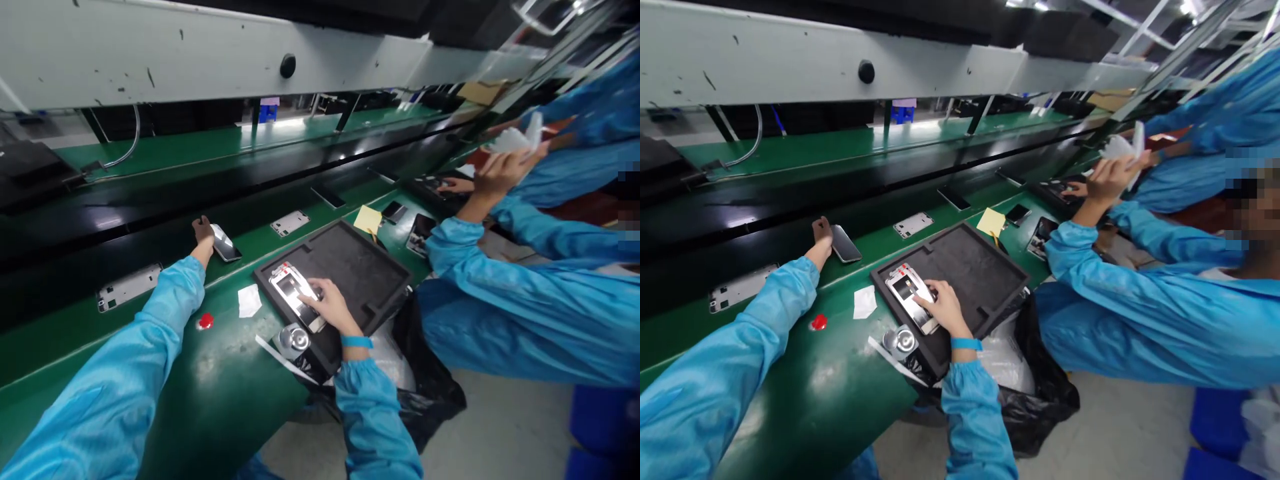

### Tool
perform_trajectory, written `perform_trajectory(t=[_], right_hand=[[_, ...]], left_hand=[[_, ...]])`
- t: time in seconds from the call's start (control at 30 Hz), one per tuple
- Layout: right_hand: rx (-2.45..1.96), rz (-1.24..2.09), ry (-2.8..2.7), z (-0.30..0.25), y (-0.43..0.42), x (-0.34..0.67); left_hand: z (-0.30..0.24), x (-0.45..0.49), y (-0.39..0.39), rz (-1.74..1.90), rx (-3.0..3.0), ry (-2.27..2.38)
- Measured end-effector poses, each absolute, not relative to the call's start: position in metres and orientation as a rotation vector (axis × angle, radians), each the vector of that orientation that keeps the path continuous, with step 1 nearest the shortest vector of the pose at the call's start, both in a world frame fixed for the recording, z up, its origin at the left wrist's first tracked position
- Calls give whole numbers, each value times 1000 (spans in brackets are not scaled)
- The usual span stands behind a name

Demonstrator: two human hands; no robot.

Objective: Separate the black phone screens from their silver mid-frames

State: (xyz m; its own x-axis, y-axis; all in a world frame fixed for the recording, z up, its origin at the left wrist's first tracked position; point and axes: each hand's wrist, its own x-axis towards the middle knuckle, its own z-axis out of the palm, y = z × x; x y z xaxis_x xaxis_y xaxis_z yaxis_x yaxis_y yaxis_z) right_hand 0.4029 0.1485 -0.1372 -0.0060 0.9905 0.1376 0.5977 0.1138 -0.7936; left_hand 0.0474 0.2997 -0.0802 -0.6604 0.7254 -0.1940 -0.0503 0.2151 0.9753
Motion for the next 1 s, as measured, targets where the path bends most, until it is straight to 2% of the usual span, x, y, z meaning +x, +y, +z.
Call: perform_trajectory(t=[0.23,0.4,0.53,0.77,1.0], right_hand=[[-1517,713,-1625,-154,148,410],[-1511,697,-1573,-154,147,409],[-1508,661,-1548,-155,146,410],[-1533,580,-1401,-158,154,412],[-1535,573,-1236,-159,164,415]], left_hand=[[-85,86,328,1077,1211,2140],[-110,168,342,806,1682,1921],[-122,215,363,729,1858,1707],[-107,204,370,923,1861,1484],[-60,94,276,1489,1450,1389]])
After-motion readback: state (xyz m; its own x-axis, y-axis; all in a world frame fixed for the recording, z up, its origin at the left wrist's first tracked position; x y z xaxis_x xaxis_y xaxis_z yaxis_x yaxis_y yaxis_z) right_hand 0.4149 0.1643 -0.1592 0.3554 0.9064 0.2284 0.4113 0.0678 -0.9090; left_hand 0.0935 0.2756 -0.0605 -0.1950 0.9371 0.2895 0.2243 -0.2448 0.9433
